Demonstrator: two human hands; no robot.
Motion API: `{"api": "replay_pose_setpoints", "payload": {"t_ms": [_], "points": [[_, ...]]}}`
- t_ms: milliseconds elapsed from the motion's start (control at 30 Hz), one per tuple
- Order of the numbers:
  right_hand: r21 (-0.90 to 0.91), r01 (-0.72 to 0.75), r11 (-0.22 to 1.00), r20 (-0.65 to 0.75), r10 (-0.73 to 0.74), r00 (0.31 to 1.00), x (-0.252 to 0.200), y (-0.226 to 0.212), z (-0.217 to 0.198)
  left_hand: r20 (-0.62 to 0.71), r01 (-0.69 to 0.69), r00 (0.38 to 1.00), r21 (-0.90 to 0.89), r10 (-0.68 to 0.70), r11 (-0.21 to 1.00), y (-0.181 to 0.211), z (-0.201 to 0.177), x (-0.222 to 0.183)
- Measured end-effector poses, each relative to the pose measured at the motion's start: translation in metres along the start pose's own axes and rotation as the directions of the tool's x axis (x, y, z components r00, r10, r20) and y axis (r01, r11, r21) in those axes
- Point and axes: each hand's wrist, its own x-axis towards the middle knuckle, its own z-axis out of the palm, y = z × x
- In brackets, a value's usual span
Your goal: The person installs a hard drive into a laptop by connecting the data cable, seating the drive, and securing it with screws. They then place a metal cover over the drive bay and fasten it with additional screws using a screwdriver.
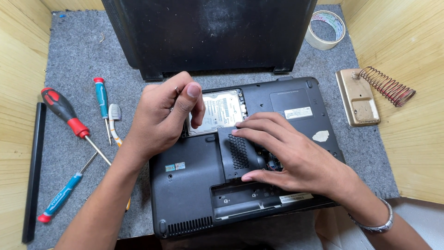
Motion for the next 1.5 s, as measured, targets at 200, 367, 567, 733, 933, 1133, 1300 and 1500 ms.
{"api": "replay_pose_setpoints", "payload": {"t_ms": [200,367,567,733,933,1133,1300,1500], "points": [[-0.018,-0.016,1.0,-0.013,0.016,1.0,-0.0035,0.0005,0.0028,-0.001,0.016,1.0,-0.003,-0.016,1.0,-0.0004,0.0012,-0.0001],[-0.028,0.001,1.0,-0.023,-0.002,1.0,-0.0061,0.0041,0.0048,-0.002,0.018,1.0,0.014,-0.017,1.0,-0.0006,0.0002,-0.0005],[-0.032,0.027,0.999,-0.003,-0.027,1.0,-0.0054,0.0069,0.0045,0.001,0.014,1.0,0.016,-0.014,1.0,-0.0003,0.0005,-0.0005],[-0.027,0.02,0.999,-0.019,-0.02,1.0,-0.0056,0.0092,0.0037,0.002,0.02,1.0,0.011,-0.02,1.0,-0.0005,0.0007,-0.0002],[-0.078,0.03,0.997,-0.023,-0.032,0.999,-0.0057,0.0065,0.0054,0.01,0.029,1.0,0.004,-0.029,1.0,-0.0013,0.0018,-0.0008],[-0.021,0.047,0.999,-0.02,-0.047,0.999,-0.0065,0.0066,0.0038,0.007,0.037,0.999,0.043,-0.038,0.998,-0.0031,0.0029,-0.0012],[-0.014,0.028,1.0,0.022,-0.028,0.999,-0.0053,0.0074,0.0003,0.013,0.027,1.0,0.025,-0.028,0.999,-0.0028,0.0028,-0.0006],[0.025,0.016,1.0,0.028,-0.017,0.999,-0.0076,0.0077,0.0,0.028,0.037,0.999,0.018,-0.037,0.999,-0.0023,0.004,-0.0014]]}}
